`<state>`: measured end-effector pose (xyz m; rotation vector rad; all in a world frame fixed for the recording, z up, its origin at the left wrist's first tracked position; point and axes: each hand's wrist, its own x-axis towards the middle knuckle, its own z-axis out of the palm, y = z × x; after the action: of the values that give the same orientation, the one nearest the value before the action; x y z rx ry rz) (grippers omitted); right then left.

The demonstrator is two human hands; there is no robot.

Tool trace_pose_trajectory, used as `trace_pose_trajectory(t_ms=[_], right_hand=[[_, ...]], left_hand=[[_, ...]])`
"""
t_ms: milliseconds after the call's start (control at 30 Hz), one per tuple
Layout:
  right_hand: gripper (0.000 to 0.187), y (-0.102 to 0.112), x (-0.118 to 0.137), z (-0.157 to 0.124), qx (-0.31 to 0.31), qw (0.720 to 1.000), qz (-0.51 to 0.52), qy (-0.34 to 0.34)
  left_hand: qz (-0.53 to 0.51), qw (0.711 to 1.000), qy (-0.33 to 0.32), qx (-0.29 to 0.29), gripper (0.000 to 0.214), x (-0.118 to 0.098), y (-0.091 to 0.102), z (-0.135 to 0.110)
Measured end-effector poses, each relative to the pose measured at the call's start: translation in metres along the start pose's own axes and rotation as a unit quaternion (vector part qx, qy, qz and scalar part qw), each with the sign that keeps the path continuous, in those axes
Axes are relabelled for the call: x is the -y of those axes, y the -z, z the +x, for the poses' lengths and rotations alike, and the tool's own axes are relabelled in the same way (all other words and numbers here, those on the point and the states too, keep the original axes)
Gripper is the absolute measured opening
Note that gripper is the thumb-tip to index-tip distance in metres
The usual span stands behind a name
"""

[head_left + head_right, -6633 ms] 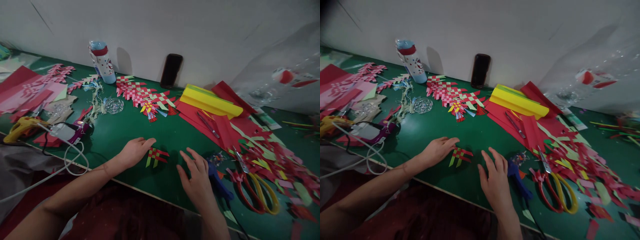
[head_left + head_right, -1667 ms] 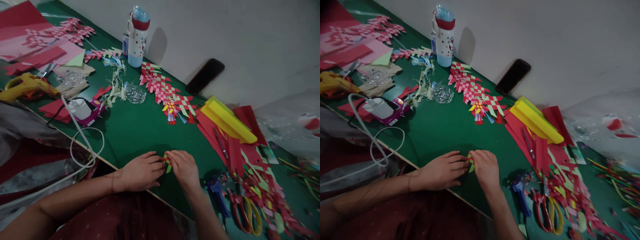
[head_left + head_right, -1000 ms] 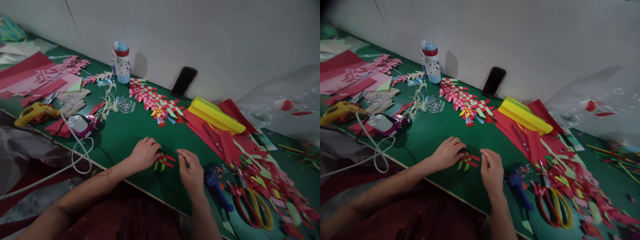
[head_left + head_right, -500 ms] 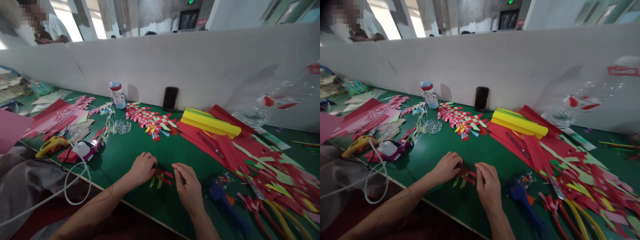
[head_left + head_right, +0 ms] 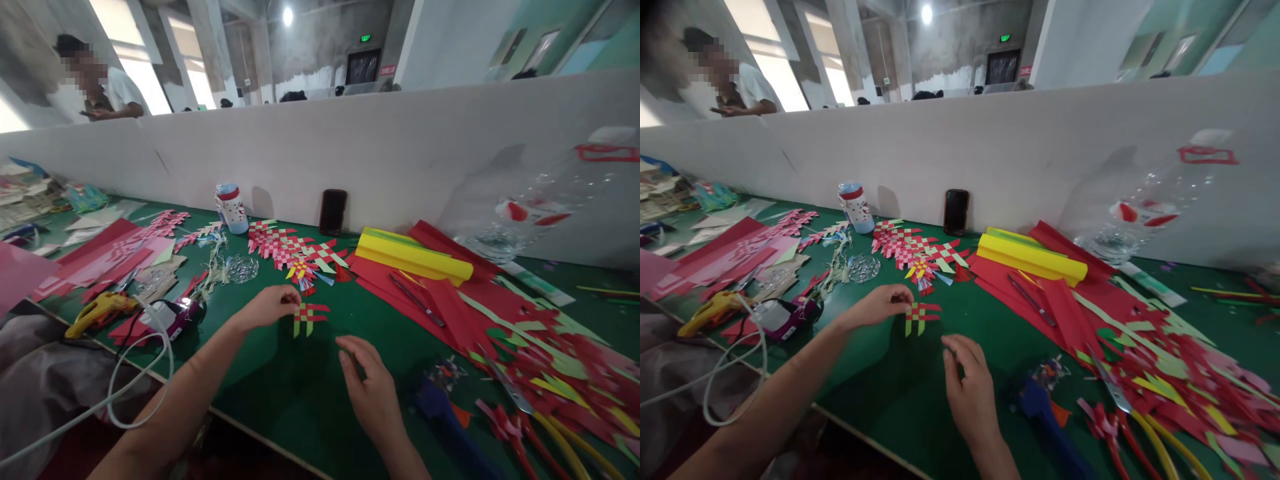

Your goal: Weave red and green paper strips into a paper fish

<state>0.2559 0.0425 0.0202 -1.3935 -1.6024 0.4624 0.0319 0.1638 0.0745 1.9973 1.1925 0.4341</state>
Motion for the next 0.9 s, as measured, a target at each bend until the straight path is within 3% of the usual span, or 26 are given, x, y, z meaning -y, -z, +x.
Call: trace_pose_trajectory(t_ms=[133,233,333,433,667,767,900], right_hand=[[0.055,0.001,0.013,0.038,0.019,0.993,0.064,-0.101],[0.068,-0.008,0.019,0.07,0.049,0.966,0.182,-0.176],[0.051,-0.023,0.018,0.085,0.099,0.946,0.235,-0.202],[0.034,-0.032,0.014,0.084,0.106,0.938,0.253,-0.211],[0.035,-0.029,0.006,0.076,0.068,0.934,0.271,-0.222],[0.034,-0.03,0.002,0.075,0.061,0.938,0.264,-0.215],[0.032,-0.033,-0.002,0.073,0.058,0.942,0.256,-0.207]], left_hand=[[-0.035,0.997,-0.045,0.046,0.016,-0.005,0.012,0.012],[-0.044,0.994,-0.066,0.075,0.016,-0.008,0.012,0.014],[-0.038,0.993,-0.078,0.082,0.015,-0.007,0.011,0.015],[-0.016,0.996,-0.072,0.058,0.02,0.002,0.014,0.02],[0.109,0.989,0.036,-0.098,0.033,0.035,0.028,0.078],[0.171,0.976,0.065,-0.119,0.033,0.04,0.027,0.102],[0.231,0.963,0.083,-0.111,0.034,0.044,0.022,0.116]])
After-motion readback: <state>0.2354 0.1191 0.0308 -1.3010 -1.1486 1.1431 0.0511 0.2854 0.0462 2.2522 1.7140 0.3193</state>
